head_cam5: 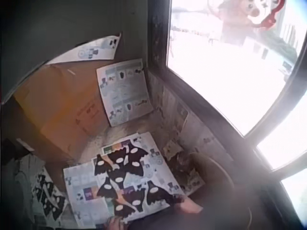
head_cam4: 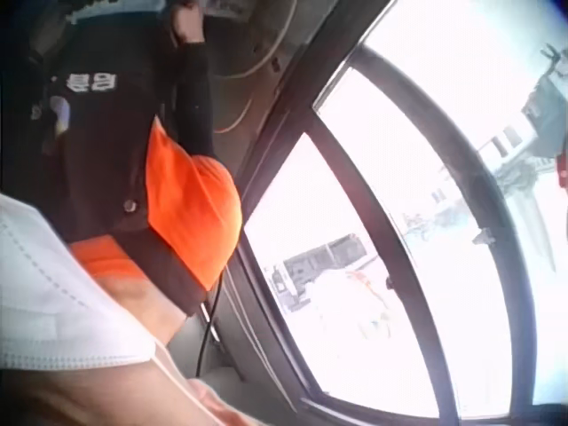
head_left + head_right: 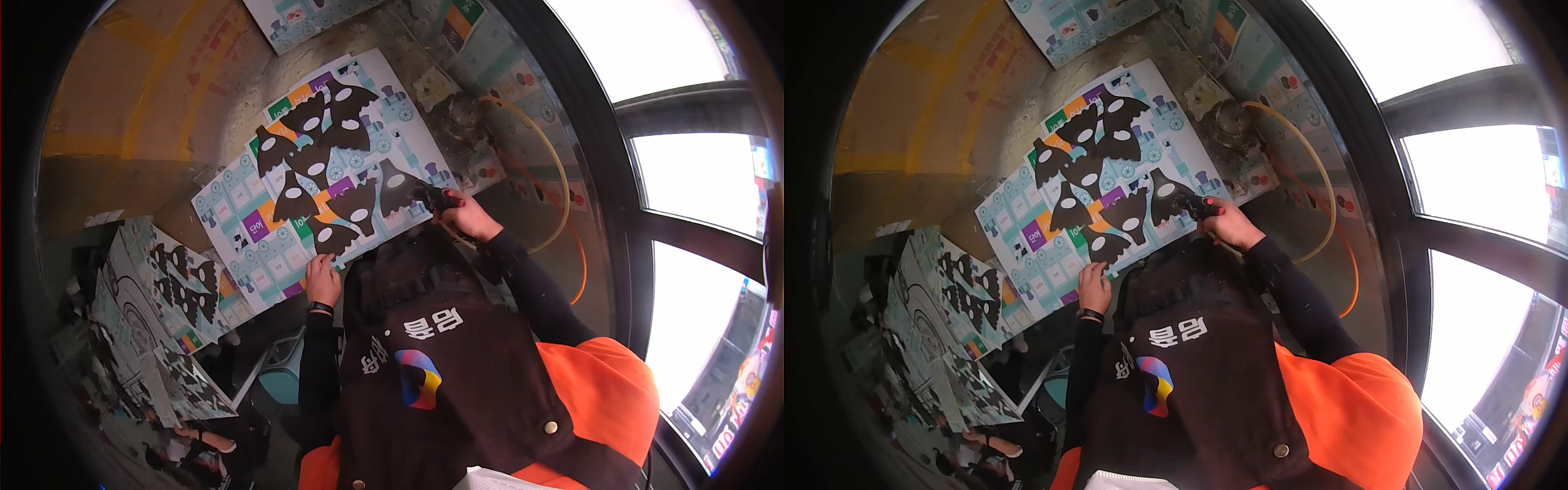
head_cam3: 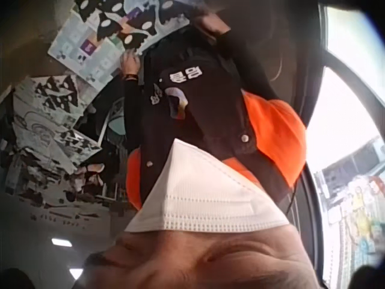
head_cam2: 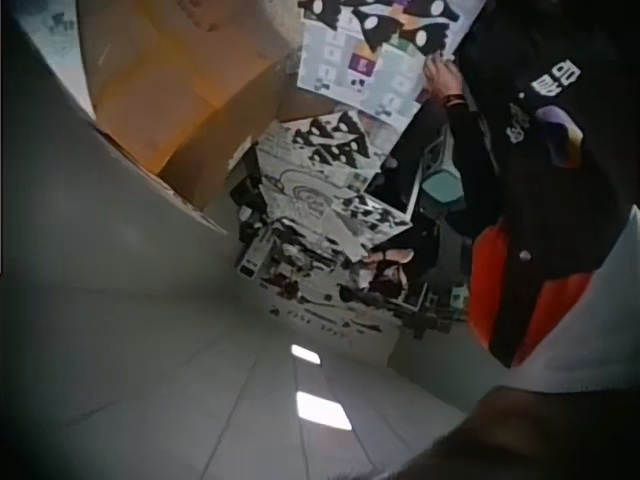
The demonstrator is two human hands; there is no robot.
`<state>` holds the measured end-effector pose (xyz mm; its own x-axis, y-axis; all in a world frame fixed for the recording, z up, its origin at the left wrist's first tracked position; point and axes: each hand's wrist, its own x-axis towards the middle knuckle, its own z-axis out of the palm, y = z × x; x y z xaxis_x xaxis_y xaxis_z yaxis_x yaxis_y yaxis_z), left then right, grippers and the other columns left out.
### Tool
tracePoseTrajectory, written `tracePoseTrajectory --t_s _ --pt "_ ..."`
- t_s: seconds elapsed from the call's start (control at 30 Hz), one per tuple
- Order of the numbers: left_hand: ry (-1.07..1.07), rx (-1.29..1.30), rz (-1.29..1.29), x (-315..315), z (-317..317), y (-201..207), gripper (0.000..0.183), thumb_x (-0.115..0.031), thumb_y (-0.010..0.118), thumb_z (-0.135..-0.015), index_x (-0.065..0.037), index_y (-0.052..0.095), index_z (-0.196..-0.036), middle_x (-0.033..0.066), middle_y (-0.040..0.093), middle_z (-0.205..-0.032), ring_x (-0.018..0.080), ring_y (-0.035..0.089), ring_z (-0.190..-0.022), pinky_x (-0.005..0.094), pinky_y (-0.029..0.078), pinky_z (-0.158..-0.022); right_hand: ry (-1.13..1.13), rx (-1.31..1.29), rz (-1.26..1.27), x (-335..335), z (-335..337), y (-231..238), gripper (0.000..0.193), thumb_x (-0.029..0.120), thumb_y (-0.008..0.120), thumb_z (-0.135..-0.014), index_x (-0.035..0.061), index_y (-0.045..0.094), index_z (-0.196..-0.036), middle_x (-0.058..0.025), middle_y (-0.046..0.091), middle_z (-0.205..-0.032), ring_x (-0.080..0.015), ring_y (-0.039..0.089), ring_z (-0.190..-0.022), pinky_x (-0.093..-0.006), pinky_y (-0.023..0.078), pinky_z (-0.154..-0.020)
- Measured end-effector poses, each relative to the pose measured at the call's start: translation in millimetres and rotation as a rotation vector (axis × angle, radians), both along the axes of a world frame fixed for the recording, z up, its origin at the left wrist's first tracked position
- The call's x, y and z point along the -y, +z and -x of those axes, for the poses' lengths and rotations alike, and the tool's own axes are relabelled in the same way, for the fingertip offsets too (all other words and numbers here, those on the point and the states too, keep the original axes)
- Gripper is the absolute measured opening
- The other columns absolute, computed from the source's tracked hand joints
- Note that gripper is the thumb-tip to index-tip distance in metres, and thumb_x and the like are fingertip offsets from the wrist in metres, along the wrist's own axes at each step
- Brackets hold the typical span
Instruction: Using a pneumatic hand tool to stamp or press leather components placed on a template.
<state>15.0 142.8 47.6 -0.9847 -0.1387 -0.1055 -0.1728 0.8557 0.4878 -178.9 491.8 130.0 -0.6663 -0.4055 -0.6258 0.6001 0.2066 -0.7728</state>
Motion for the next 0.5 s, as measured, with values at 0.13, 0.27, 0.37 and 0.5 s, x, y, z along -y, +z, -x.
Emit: tracePoseTrajectory --t_s 0.13,0.27,0.37,0.5 --pt "-0.041 0.042 -0.004 -6.7 -19.2 -18.4 0.038 -0.006 0.060 -0.081 -0.007 0.062 -0.119 0.0136 0.055 -0.121 0.0348 0.051 -0.116 0.0444 0.043 -0.099 0.256 0.046 -0.094 60.5 -0.3 -13.1 0.025 0.004 0.065 -0.072 -0.0001 0.061 -0.096 -0.0066 0.062 -0.079 -0.0166 0.061 -0.063 -0.0297 0.050 -0.049" --pt "-0.180 -0.030 0.040 -8.8 -12.5 -35.6 0.048 -0.005 0.061 -0.077 -0.010 0.060 -0.124 0.0116 0.054 -0.125 0.0317 0.050 -0.120 0.0441 0.044 -0.099 0.278 0.002 -0.139 103.9 -13.6 -10.8 0.026 0.004 0.065 -0.071 -0.0006 0.062 -0.096 -0.0084 0.061 -0.080 -0.0183 0.061 -0.062 -0.0306 0.051 -0.048" --pt "-0.286 -0.035 0.055 -7.4 -3.4 -43.2 0.052 -0.005 0.062 -0.076 -0.013 0.059 -0.127 0.0092 0.053 -0.126 0.0287 0.050 -0.121 0.0431 0.045 -0.097 0.312 0.002 -0.203 123.2 -20.7 -10.2 0.026 0.005 0.064 -0.071 -0.0002 0.062 -0.097 -0.0084 0.062 -0.081 -0.0184 0.061 -0.063 -0.0315 0.051 -0.047" --pt "-0.476 -0.110 0.123 -7.1 5.7 -55.3 0.047 -0.011 0.057 -0.083 -0.016 0.058 -0.130 0.0063 0.053 -0.126 0.0254 0.050 -0.120 0.0405 0.045 -0.094 0.376 -0.058 -0.302 142.2 -27.6 -14.0 0.025 0.008 0.063 -0.071 0.0015 0.062 -0.095 -0.0091 0.062 -0.079 -0.0200 0.062 -0.062 -0.0328 0.052 -0.048"
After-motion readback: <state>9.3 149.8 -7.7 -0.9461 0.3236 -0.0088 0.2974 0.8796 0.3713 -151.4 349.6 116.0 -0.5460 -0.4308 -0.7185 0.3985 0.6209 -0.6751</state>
